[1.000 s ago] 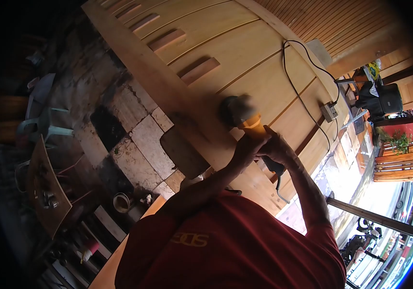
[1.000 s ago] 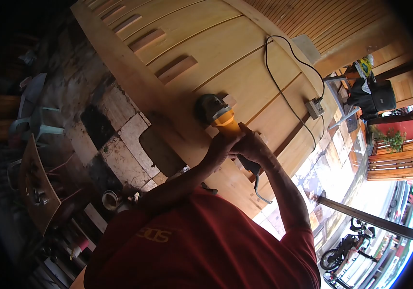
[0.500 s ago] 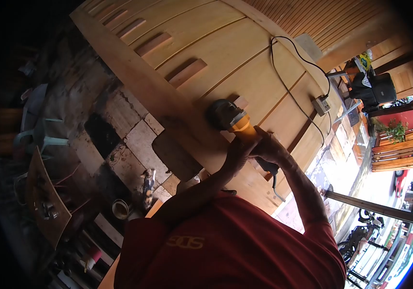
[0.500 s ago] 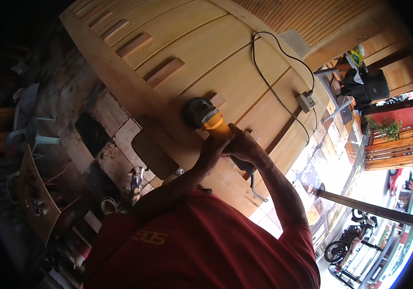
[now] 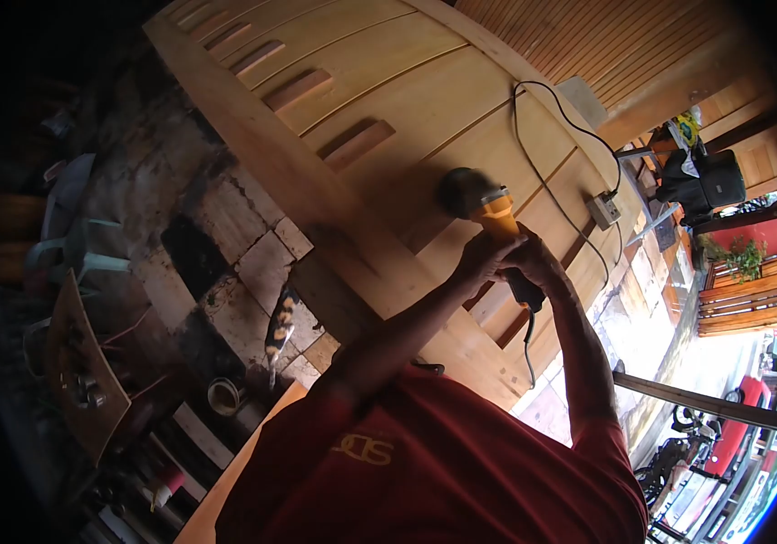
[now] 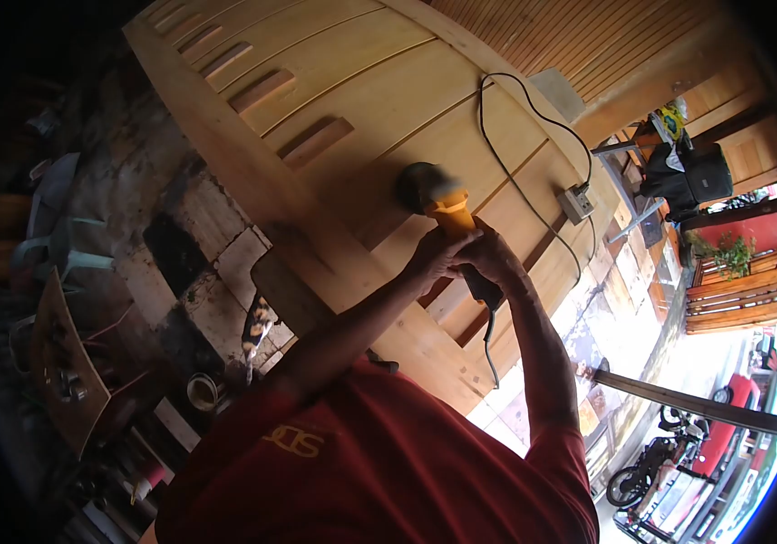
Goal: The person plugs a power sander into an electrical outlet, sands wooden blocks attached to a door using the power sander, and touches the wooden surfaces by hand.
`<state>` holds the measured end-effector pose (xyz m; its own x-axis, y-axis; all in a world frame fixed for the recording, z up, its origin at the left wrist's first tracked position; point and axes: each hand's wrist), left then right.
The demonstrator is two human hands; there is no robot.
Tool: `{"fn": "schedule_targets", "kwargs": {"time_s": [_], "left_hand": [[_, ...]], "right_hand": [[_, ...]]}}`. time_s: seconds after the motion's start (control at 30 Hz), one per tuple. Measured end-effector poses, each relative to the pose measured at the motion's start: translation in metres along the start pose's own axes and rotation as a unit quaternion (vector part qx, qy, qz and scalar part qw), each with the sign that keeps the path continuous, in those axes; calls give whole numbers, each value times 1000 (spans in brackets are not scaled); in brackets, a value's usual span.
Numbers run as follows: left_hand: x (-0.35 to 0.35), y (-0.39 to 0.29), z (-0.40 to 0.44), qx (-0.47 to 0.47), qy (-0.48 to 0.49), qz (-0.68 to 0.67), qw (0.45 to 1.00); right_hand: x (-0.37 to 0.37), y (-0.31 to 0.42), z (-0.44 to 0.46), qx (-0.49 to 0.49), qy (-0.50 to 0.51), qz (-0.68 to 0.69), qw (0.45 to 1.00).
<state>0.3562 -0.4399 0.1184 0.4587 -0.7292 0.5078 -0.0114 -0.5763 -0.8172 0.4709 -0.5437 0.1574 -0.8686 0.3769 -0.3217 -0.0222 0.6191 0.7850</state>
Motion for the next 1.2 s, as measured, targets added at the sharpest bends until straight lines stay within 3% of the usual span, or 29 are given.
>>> {"fn": "schedule_targets", "kwargs": {"time_s": [0.13, 0.43, 0.63, 0.73, 0.83, 1.2], "left_hand": [[-10, -2, -21, -20, 3, 10, 1000], [-32, 11, -75, 29, -51, -54, 997], [-42, 16, -97, 53, -54, -39, 996], [-47, 28, -100, 72, -65, -20, 995], [-46, 30, -96, 73, -66, -22, 995], [-17, 8, -31, 30, -4, -40, 999]], "right_hand": [[17, -3, -8, -21, 7, -20, 1000], [63, 6, -31, -42, 30, -85, 995], [75, 27, -49, 30, 47, -166, 985], [79, 23, -52, -16, 38, -163, 986], [77, 30, -51, 21, 23, -187, 982], [26, 16, -17, 15, -2, -72, 997]]}}
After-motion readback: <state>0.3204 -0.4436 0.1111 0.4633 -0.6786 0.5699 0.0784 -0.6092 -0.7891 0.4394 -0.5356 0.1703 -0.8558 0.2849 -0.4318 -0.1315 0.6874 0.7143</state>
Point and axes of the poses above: each hand's wrist, its own z-axis towards the middle knuckle, its own x-axis out of the palm, y = z × x, and after that the axes turned 10 degrees about x, right-handed
